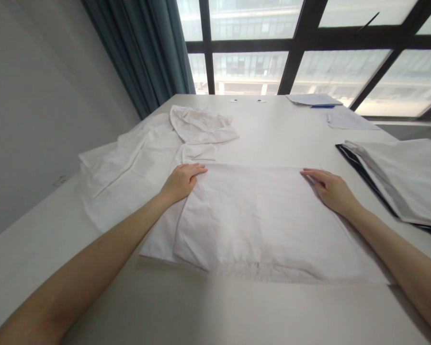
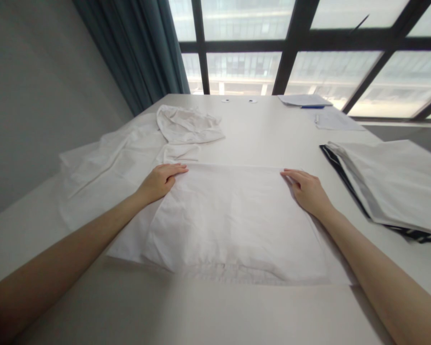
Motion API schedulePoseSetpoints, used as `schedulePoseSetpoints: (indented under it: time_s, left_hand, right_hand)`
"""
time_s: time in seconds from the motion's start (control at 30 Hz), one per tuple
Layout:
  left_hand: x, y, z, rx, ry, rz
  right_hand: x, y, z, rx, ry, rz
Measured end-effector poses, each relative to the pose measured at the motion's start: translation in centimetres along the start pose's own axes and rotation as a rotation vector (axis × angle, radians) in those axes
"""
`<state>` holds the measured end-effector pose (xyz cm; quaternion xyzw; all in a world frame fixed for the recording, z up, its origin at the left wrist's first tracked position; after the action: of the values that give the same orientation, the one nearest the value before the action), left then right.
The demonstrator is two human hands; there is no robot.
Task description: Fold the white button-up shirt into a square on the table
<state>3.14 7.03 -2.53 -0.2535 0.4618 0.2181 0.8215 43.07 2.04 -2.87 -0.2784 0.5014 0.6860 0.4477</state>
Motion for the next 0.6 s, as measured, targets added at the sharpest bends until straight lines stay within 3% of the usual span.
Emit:
schedulePoseSetpoints:
  time_s: [0.23, 0.43, 0.6]
  left_hand:
    - [-0.2, 0.4, -0.1, -0.023, -0.019, 0.046]
    - [-1.7, 2.8, -1.1, -0.256, -0.177, 0.165]
    - [-2.6, 5.0, -2.5, -0.423, -0.319, 0.159]
  right_hand:
    - [0.1, -0.2, 0.1, 0.058, 0.020, -0.040]
    - [-1.6, -3.8, 0.1, 0.440, -0.149, -0.132]
    - [-2.0, -4.6, 0.1, 0.491, -0.170, -0.053]
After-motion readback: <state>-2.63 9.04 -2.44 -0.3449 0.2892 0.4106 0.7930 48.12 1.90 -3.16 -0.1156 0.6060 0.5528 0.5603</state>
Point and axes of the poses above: each hand's wrist, its own z-axis towards the middle knuckle, its own x-axis out of the palm, y = z × x, the point moved 9 cm from there along z, towards the middle knuckle, and after that the axes turned 15 degrees about x, right-handed, at the moved point
